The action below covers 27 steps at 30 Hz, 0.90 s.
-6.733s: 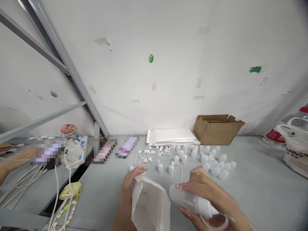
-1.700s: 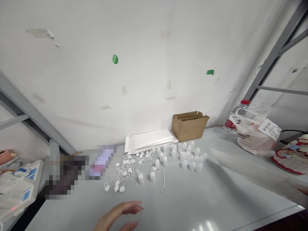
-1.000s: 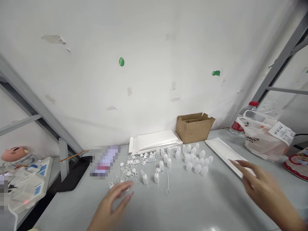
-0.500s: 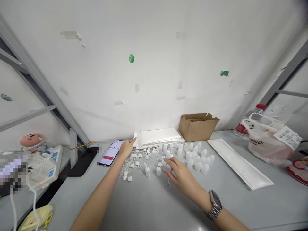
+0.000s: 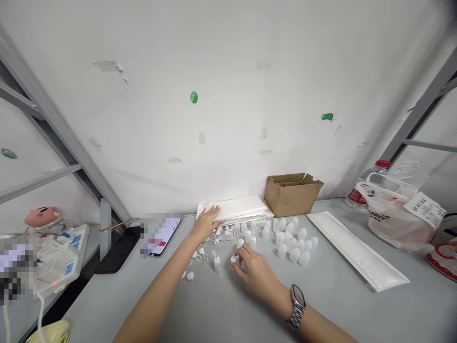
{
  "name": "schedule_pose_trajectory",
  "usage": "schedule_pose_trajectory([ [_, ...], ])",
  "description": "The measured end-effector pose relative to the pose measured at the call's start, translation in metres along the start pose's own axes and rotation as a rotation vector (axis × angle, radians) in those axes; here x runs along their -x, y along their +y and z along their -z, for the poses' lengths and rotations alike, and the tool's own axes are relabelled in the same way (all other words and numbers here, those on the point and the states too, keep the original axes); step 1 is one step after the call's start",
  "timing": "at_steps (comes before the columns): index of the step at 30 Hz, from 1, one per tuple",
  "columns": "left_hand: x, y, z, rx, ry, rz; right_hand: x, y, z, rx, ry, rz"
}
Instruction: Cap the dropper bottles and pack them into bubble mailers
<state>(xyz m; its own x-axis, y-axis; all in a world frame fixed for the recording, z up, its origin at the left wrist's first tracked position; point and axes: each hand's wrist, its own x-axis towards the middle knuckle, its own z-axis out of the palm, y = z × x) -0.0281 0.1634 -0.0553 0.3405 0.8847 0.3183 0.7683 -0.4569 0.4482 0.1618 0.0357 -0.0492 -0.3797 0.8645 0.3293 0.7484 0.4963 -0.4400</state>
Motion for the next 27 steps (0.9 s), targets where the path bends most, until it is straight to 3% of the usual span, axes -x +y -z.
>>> schedule_pose_trajectory([
  [5, 0.003, 0.005, 0.011, 0.08, 0.166, 0.11, 0.006, 0.004, 0.008, -0.115, 0.056, 0.014],
  [9, 0.02, 0.015, 0.035, 0.164, 0.481, 0.287, 0.008, 0.009, 0.024, -0.344, 0.139, 0.006],
  [12, 0.048, 0.032, 0.054, 0.257, 0.742, 0.434, 0.011, 0.006, 0.04, -0.592, 0.212, -0.055],
  [14, 0.07, 0.05, 0.063, 0.345, 0.842, 0.488, 0.014, -0.003, 0.048, -0.804, 0.234, -0.109],
  [16, 0.091, 0.073, 0.066, 0.463, 0.895, 0.519, 0.019, -0.016, 0.051, -1.066, 0.192, -0.142],
  [18, 0.11, 0.099, 0.065, 0.893, 0.966, 0.597, 0.021, -0.032, 0.048, -1.325, 0.115, -0.162],
  [20, 0.123, 0.121, 0.061, 1.125, 0.949, 0.655, 0.02, -0.046, 0.043, -1.48, 0.084, -0.21],
  [23, 0.138, 0.139, 0.054, 1.236, 0.964, 0.722, 0.014, -0.06, 0.035, -1.506, 0.175, -0.342],
  [27, 0.151, 0.139, 0.046, 1.203, 1.0, 0.818, 0.009, -0.069, 0.028, -1.467, 0.23, -0.456],
])
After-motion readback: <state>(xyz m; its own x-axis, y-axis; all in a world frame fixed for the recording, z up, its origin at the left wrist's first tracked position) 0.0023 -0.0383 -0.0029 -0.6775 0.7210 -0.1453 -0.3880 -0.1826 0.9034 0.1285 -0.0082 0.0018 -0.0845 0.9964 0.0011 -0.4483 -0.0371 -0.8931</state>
